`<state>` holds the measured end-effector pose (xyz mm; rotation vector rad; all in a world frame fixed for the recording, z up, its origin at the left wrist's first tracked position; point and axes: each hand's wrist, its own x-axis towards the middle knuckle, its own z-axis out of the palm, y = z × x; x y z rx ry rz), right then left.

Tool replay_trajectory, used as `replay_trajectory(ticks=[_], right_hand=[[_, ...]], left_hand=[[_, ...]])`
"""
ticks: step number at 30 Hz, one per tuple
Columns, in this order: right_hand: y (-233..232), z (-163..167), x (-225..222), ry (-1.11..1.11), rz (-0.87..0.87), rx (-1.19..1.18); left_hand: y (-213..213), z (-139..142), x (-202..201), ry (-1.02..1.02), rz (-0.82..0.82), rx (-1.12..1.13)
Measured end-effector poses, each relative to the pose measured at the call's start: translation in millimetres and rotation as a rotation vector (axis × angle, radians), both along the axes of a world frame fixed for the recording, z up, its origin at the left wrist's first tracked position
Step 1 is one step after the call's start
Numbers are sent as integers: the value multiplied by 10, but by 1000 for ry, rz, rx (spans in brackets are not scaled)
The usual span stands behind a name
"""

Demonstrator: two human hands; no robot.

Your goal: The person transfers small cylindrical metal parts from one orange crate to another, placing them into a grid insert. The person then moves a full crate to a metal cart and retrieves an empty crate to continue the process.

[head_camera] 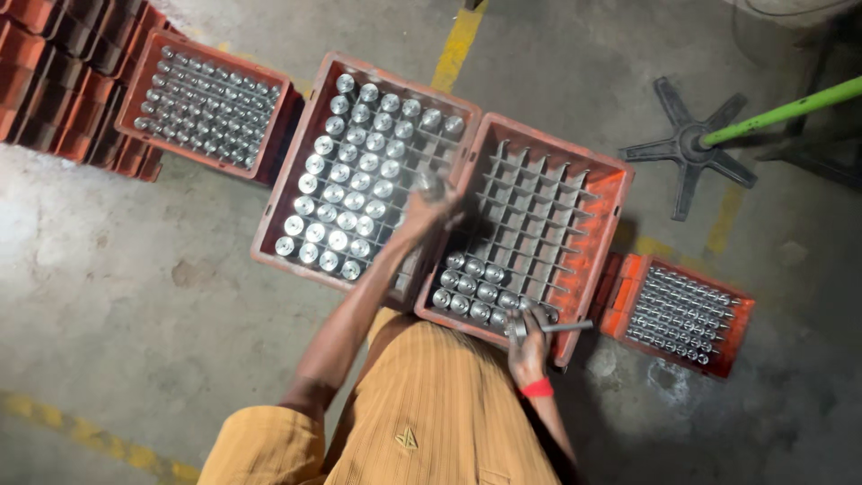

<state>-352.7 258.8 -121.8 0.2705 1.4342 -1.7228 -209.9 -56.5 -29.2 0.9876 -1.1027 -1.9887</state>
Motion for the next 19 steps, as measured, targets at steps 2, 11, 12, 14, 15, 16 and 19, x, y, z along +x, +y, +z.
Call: replay_trajectory(ticks=[2,11,12,14,15,16,19], right_hand=[[-286,83,53,47,53,-60],[-875,590,170,80,151,-275],[-845,602,190,80,181,-305],[-788,588,206,168,251,-308],[-713,563,236,251,291,-275],[-627,530,268,333,329,-240],[-475,416,181,211,401,-284]], left_hand=[[415,-171,73,-408,-102,-28],[1790,-384,244,-599,-504,-356],[1817,-386,227,-578,-556,-304],[1805,-400,196,-573,-619,-323],[1833,-408,202,-571,-652,-327],[1882,-411,216,-577,-662,-331],[1939,-410,146,-552,-713,-309]])
